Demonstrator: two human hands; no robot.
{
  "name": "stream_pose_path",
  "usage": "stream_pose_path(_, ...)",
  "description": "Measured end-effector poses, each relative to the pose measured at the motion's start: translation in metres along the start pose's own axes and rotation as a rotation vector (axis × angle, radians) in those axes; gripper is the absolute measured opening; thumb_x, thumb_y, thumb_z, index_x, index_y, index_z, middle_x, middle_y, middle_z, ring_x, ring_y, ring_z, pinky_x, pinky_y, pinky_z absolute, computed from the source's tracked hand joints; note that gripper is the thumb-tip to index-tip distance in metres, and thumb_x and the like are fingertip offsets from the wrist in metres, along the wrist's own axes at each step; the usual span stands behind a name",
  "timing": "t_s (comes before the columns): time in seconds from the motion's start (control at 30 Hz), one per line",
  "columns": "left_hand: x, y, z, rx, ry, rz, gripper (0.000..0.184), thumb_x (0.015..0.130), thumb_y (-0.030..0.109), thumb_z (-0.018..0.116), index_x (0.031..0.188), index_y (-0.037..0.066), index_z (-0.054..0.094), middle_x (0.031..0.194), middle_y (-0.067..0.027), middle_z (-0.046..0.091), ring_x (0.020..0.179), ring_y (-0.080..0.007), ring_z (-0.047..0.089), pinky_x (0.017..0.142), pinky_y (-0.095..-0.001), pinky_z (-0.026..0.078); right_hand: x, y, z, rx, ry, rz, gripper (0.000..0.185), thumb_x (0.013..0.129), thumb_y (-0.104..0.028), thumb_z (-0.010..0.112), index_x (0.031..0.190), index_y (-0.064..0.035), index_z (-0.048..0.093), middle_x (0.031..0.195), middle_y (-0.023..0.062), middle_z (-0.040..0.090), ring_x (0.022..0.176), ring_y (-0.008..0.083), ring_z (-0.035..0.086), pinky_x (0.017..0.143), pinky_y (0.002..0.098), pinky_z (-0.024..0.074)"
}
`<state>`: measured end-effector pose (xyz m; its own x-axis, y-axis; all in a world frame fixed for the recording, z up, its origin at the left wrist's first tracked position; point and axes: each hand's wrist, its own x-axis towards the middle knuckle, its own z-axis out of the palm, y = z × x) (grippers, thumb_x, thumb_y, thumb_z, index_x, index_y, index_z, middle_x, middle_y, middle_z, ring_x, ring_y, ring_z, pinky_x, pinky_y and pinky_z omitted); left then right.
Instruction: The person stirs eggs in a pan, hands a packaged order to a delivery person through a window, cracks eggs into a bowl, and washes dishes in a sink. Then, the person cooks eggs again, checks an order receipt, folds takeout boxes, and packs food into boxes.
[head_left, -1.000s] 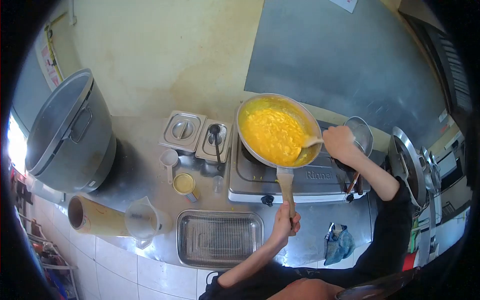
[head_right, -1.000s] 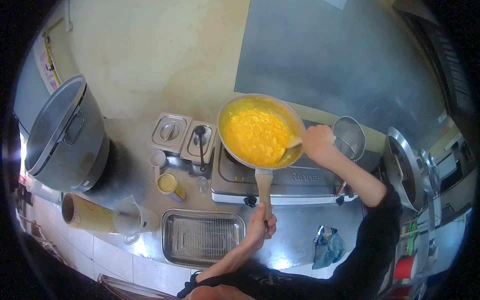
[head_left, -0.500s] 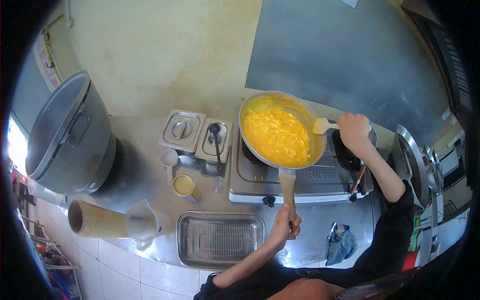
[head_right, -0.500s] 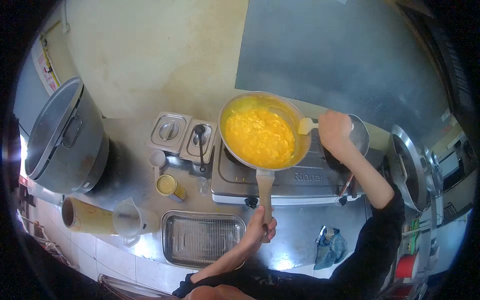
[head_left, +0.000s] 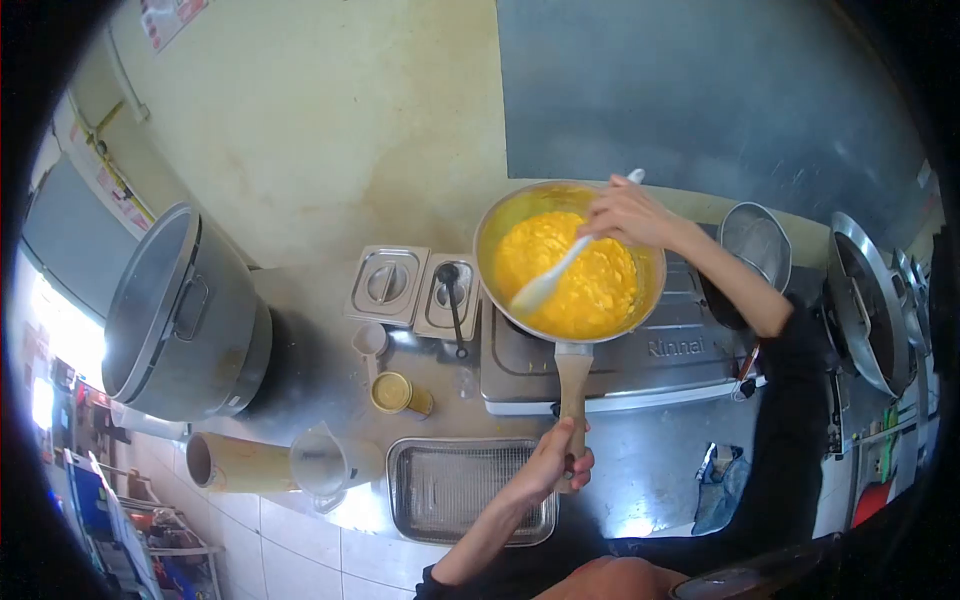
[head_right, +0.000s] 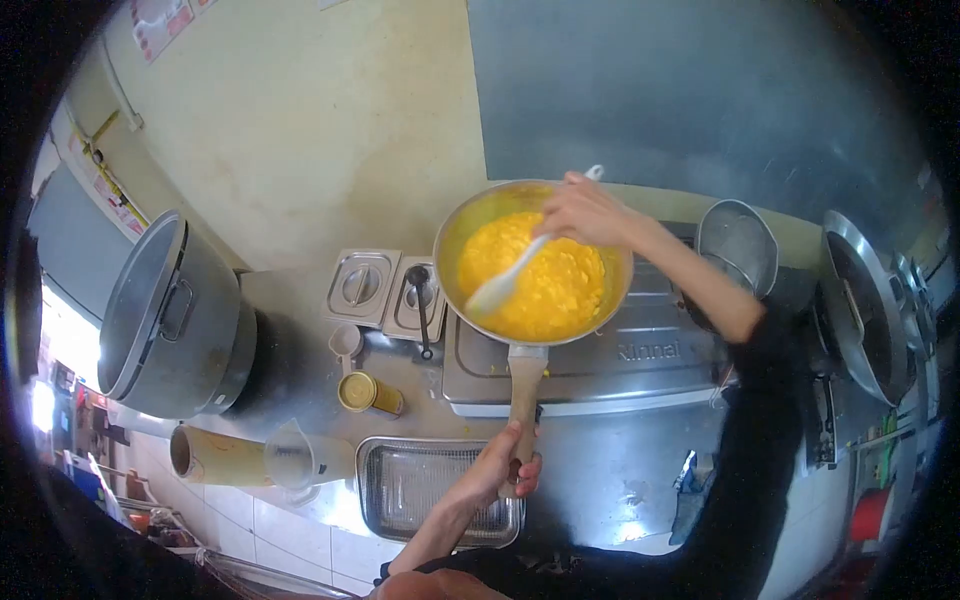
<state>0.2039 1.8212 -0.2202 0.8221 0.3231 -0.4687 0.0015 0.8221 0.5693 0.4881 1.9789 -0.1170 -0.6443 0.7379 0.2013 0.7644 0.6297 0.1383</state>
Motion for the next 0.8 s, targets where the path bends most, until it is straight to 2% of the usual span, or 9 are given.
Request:
stream_pose_path(0.07, -0.002, 0.004, 0.008, 0.008, -0.019, 0.020, 0.040, 0.091, 0.047, 0.019, 0.101, 0.011, 0.034, 0.056, -0.0005, 0.037, 0.044, -0.0117, 0.039, 0.042, -0.0246, 0.030, -0.023, -0.029, -0.038, -0.163, -0.095, -0.022, 0.022, 0.074, -0.015, 0.057, 0.093, -0.0218, 0.065, 0.067, -0.0013, 0.052, 0.069, 0.0138, 0.050, 0.069, 0.0281, 0.0332)
stream_pose_path(0.23, 0.003, -0.006, 0.015, -0.074, 0.031, 0.092, 0.041, 0.090, 0.049, 0.023, 0.101, 0.012, 0.037, 0.056, 0.0015, 0.035, 0.043, -0.0107, 0.034, 0.042, -0.0232, 0.028, -0.060, -0.095, -0.121, -0.325, -0.237, 0.286, 0.017, 0.073, -0.011, 0.055, 0.084, -0.0182, 0.066, 0.069, 0.0043, 0.056, 0.072, 0.0185, 0.059, 0.064, 0.0346, 0.0450)
stream_pose_path(0.3, 0.008, -0.016, 0.017, -0.101, 0.011, 0.121, 0.040, 0.091, 0.047, 0.022, 0.105, 0.011, 0.033, 0.057, 0.0003, 0.037, 0.044, -0.0116, 0.037, 0.043, -0.0248, 0.029, -0.057, -0.112, -0.133, -0.340, -0.811, 0.503, 0.016, 0.074, -0.017, 0.054, 0.089, -0.0184, 0.062, 0.077, 0.0047, 0.058, 0.070, 0.0226, 0.060, 0.059, 0.0359, 0.0473)
stream_pose_path(0.43, 0.013, -0.022, 0.017, -0.100, -0.022, 0.160, 0.041, 0.091, 0.047, 0.022, 0.105, 0.010, 0.033, 0.057, 0.0001, 0.037, 0.044, -0.0118, 0.039, 0.044, -0.0253, 0.031, -0.054, -0.134, -0.055, -0.214, -0.661, 0.450, 0.019, 0.073, -0.015, 0.053, 0.089, -0.0071, 0.060, 0.081, 0.0093, 0.059, 0.066, 0.0267, 0.062, 0.056, 0.0373, 0.0496)
stream_pose_path(0.5, 0.013, -0.020, 0.017, -0.082, -0.025, 0.164, 0.041, 0.091, 0.047, 0.022, 0.105, 0.010, 0.033, 0.056, -0.0001, 0.038, 0.044, -0.0120, 0.040, 0.044, -0.0254, 0.032, -0.040, -0.142, -0.020, -0.247, -0.224, 0.427, 0.009, 0.069, -0.010, 0.056, 0.067, -0.0032, 0.062, 0.064, 0.0113, 0.060, 0.066, 0.0246, 0.063, 0.053, 0.0357, 0.0500)
stream_pose_path(0.57, 0.012, -0.022, 0.016, -0.071, -0.017, 0.162, 0.041, 0.091, 0.047, 0.022, 0.105, 0.010, 0.033, 0.056, -0.0004, 0.038, 0.044, -0.0122, 0.040, 0.044, -0.0255, 0.032, -0.011, -0.138, -0.004, -0.224, -0.270, 0.467, 0.012, 0.073, -0.009, 0.050, 0.080, -0.0033, 0.058, 0.075, 0.0124, 0.059, 0.065, 0.0254, 0.061, 0.054, 0.0368, 0.0500)
stream_pose_path(0.7, 0.017, -0.028, 0.016, -0.051, 0.010, 0.230, 0.042, 0.091, 0.047, 0.022, 0.106, 0.010, 0.033, 0.055, 0.0000, 0.037, 0.043, -0.0121, 0.038, 0.042, -0.0252, 0.030, 0.029, -0.101, 0.033, -0.339, -0.169, 0.636, 0.012, 0.072, -0.011, 0.051, 0.070, -0.0053, 0.062, 0.072, 0.0124, 0.060, 0.066, 0.0245, 0.062, 0.055, 0.0362, 0.0496)
stream_pose_path(0.77, 0.017, -0.030, 0.020, -0.062, 0.031, 0.269, 0.044, 0.090, 0.049, 0.023, 0.106, 0.009, 0.034, 0.055, 0.0012, 0.036, 0.042, -0.0109, 0.036, 0.042, -0.0241, 0.027, 0.043, -0.079, 0.035, -0.326, -0.192, 0.881, 0.015, 0.074, -0.012, 0.051, 0.071, -0.0065, 0.064, 0.074, 0.0130, 0.062, 0.069, 0.0244, 0.062, 0.057, 0.0353, 0.0498)
stream_pose_path(0.8, 0.016, -0.029, 0.021, -0.080, 0.034, 0.258, 0.044, 0.090, 0.049, 0.023, 0.106, 0.009, 0.034, 0.055, 0.0012, 0.036, 0.042, -0.0109, 0.036, 0.042, -0.0241, 0.027, 0.042, -0.068, 0.030, -0.335, -0.212, 0.880, 0.021, 0.078, -0.019, 0.049, 0.075, -0.0054, 0.065, 0.075, 0.0129, 0.063, 0.068, 0.0237, 0.063, 0.055, 0.0364, 0.0500)
